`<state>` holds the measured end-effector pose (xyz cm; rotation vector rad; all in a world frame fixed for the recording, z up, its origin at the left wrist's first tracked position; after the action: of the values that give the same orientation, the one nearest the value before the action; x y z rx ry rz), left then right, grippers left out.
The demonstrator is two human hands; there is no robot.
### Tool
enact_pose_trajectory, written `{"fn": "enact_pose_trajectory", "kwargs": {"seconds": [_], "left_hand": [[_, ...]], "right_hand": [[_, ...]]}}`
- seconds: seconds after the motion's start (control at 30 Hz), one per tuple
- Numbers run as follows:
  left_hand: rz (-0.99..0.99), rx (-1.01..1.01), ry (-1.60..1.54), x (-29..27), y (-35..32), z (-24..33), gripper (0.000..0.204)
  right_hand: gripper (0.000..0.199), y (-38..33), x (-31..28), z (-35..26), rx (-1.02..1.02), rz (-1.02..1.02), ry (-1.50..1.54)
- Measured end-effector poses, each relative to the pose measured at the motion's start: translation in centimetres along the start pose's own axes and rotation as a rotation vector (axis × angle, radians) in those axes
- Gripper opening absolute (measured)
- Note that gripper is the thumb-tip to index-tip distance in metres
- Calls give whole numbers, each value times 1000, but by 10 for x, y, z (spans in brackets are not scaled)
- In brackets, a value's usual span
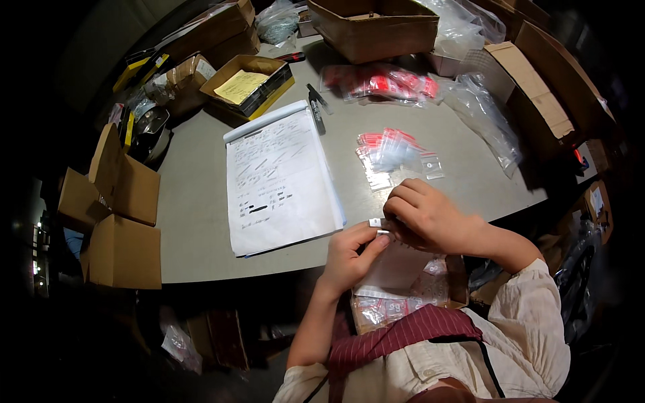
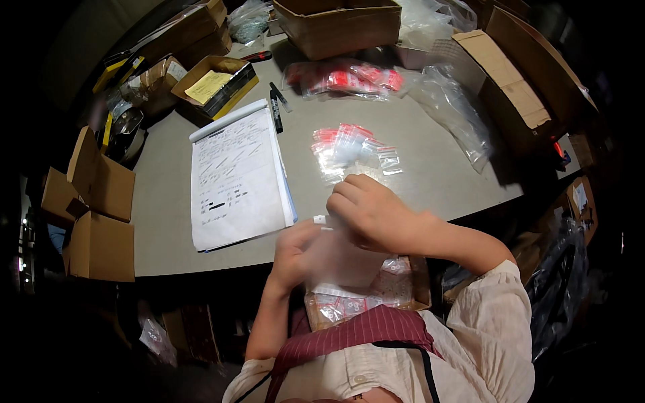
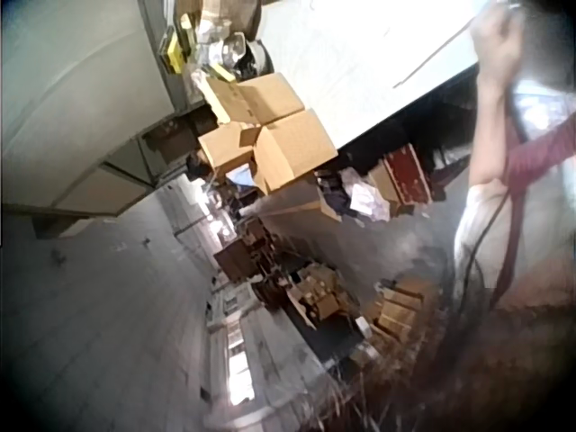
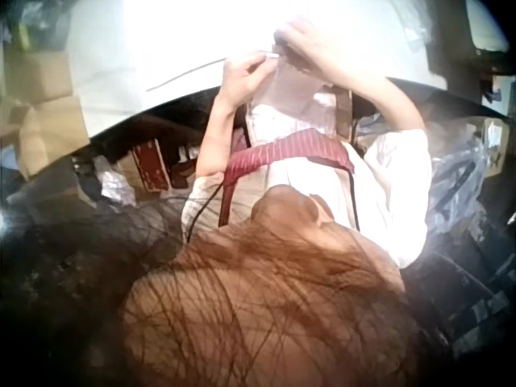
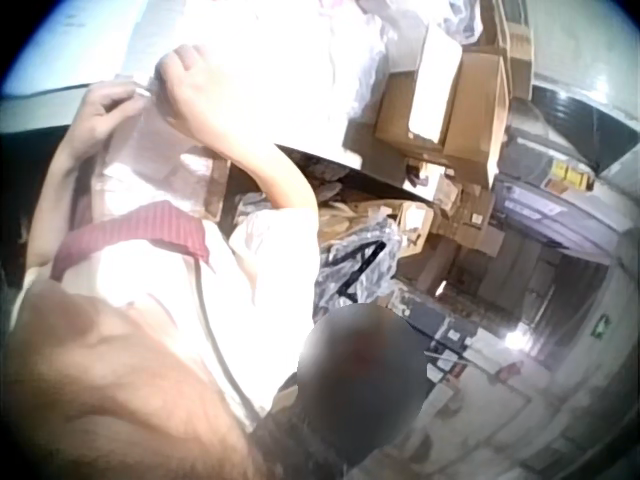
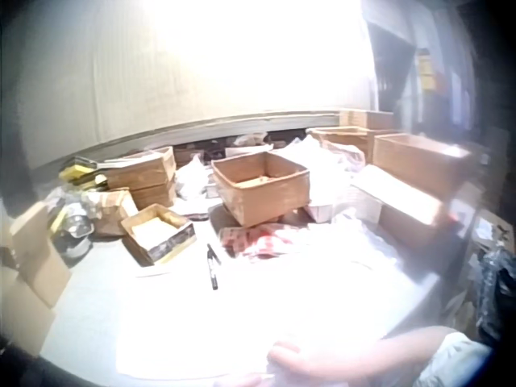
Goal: The person sits at a cluttered table and repeatedly picks up small plastic bags containing red and white items. They peel off individual labels from a sheet and place them onto the bags, then set the labeled bags aside. The person continues this process for multiple items throughout the clip.
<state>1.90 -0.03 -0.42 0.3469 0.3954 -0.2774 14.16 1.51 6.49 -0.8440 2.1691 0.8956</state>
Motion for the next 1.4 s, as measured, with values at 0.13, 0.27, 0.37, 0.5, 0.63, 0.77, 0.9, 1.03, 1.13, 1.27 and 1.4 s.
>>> {"fn": "enact_pose_trajectory", "kwargs": {"seconds": [0.13,0.27,0.37,0.5,0.63,0.77,0.9,1.03,1.13,1.27,1.4], "left_hand": [[19,-44,-54,-1,-3,-8,17],[7,-70,-19,-2,-2,-6,17],[22,-14,-4,-5,0,2,17],[21,32,-91,-5,0,6,17],[-26,14,-73,-3,-1,-3,18],[30,-7,-117,-2,-1,-1,17],[-7,-74,-29,-1,-1,-7,16],[-43,-159,-76,6,-4,-20,17],[-39,-224,-227,10,-8,-25,18],[-46,-228,-276,10,-8,-31,20],[-90,-188,-237,8,-1,-21,20]], "right_hand": [[22,-1,-13,16,85,91,178],[16,-4,-55,83,234,233,121],[18,-16,-57,145,315,242,-13],[21,-17,-49,159,325,251,-231],[27,-21,-66,177,407,284,-306],[35,-23,-86,168,450,333,-109],[30,-1,-54,65,145,262,423],[33,10,-22,-16,-30,7,135],[34,10,-15,-21,-99,0,62],[32,7,-10,-25,-190,60,-107],[31,1,-1,-29,-260,78,-173]]}}
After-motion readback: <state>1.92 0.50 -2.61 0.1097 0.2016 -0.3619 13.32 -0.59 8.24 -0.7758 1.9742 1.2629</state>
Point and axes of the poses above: each hand's wrist, its own y-axis towards the middle knuckle, its own x-axis out of the palm, z = x × y, the point moved 9 cm from there along y, towards the middle knuckle, and after that the axes turned 15 degrees about y, right-handed, at the moved point
